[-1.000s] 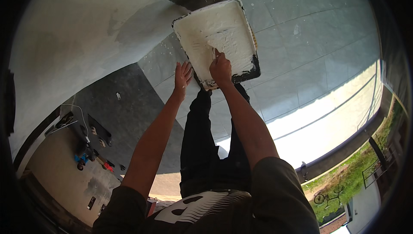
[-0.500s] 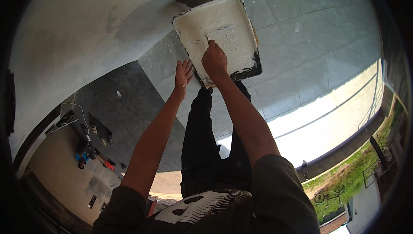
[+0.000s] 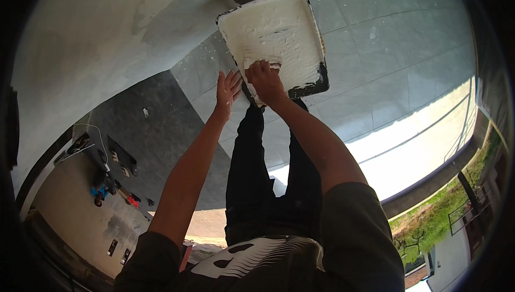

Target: Apply wall putty or filler to exterior masonry wall using a putty knife/scraper.

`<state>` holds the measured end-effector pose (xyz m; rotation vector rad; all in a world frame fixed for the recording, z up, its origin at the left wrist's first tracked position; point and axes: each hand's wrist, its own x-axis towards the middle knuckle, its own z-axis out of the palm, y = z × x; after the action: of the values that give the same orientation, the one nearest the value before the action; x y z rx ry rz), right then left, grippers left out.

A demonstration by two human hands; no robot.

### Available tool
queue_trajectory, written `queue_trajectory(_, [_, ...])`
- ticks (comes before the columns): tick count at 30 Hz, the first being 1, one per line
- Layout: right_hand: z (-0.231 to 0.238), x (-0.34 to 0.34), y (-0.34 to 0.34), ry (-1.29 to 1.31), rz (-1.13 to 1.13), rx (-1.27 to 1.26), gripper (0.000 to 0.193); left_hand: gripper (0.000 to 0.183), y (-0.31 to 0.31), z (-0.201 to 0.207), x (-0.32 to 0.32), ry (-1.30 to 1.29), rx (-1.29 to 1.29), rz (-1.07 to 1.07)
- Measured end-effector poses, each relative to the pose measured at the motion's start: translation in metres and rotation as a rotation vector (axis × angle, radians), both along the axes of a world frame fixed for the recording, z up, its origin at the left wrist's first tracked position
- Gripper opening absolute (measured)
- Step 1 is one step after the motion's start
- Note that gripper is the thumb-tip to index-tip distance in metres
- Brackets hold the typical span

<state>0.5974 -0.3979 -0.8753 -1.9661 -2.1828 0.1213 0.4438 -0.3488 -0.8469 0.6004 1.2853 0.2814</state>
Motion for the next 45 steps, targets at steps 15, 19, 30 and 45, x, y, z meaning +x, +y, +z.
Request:
queue_trajectory(15, [0.011, -0.026, 0.024, 0.758, -0.483, -0.251, 0.026, 0.100, 0.002, 0.000, 0.004, 0.003, -0.017, 0.000])
queue_trajectory(19, [0.000, -0.023, 0.012, 0.906, -0.565, -0.341, 0.018, 0.101, 0.001, 0.002, 0.006, -0.009, -0.012, 0.003])
queue_trajectory(30, [0.001, 0.024, 0.006, 1.156, -0.814, -0.207, 0.020, 0.100, 0.001, 0.003, 0.004, 0.018, -0.012, -0.008])
queue_trajectory(45, [-0.014, 0.004, 0.016, 0.881, -0.755, -0.119, 0.012, 0.099, -0.002, -0.002, 0.007, 0.011, -0.007, 0.000])
